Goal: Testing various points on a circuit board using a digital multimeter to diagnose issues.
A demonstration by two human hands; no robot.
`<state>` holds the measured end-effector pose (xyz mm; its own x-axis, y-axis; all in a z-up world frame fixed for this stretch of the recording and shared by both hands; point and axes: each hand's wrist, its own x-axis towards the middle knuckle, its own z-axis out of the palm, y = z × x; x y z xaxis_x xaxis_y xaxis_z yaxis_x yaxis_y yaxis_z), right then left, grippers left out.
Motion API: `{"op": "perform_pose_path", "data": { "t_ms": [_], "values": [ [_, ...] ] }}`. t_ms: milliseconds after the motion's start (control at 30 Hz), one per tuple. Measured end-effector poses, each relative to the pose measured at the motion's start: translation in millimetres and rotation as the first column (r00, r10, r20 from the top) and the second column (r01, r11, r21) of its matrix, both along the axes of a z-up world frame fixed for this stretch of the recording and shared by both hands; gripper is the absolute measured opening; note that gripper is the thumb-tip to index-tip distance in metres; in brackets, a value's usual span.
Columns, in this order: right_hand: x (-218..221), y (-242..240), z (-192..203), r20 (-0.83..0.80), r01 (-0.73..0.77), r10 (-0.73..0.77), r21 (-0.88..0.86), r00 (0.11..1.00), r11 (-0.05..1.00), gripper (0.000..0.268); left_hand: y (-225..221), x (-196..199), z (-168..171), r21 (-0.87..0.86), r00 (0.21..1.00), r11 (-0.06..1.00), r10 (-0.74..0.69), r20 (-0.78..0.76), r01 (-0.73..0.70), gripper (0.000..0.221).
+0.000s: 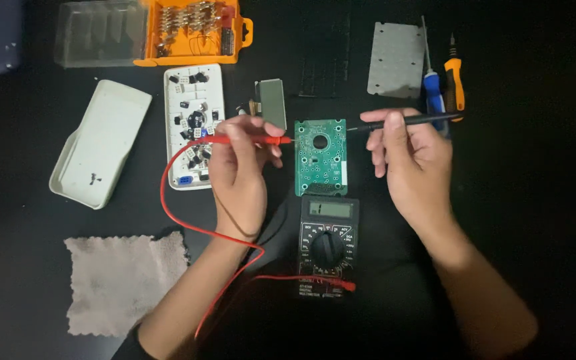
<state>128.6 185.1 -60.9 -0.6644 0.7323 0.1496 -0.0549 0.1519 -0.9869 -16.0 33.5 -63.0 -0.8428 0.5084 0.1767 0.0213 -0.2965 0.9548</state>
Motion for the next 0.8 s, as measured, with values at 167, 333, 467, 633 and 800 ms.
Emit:
{"op": "perform_pose_path", "data": {
  "t_ms": [167, 333, 467, 633, 800],
  "values": [
    [-2, 0, 1, 0.066, 0.028, -0.032, 0.057, 0.997, 0.998, 0.033, -3, -4, -5, -0.109, 0.993, 0.993, 0.025, -0.111, -0.037, 0.015],
    [-4, -2, 6, 0.092, 0.021, -0.028, 0.072, 0.995, 0.997, 0.025, -3, -4, -13, -0.136, 0.998, 0.991, 0.005, -0.068, -0.014, 0.018],
    [-4, -4, 9, 0.134, 0.021, -0.042, 0.155, 0.990, 0.988, 0.025, -1, -1, -18, -0.084, 0.999, 0.996, 0.039, -0.009, -0.040, 0.020],
    [-4, -3, 8, 0.129, 0.029, -0.047, 0.139, 0.990, 0.990, 0.027, 1, -2, -11, -0.049, 1.000, 0.999, 0.024, 0.004, -0.024, 0.024],
    [-3, 7, 6, 0.126, 0.040, -0.033, -0.050, 0.991, 0.998, 0.038, 2, -4, -15, -0.010, 1.000, 1.000, 0.005, 0.015, -0.005, 0.024]
  ]
}}
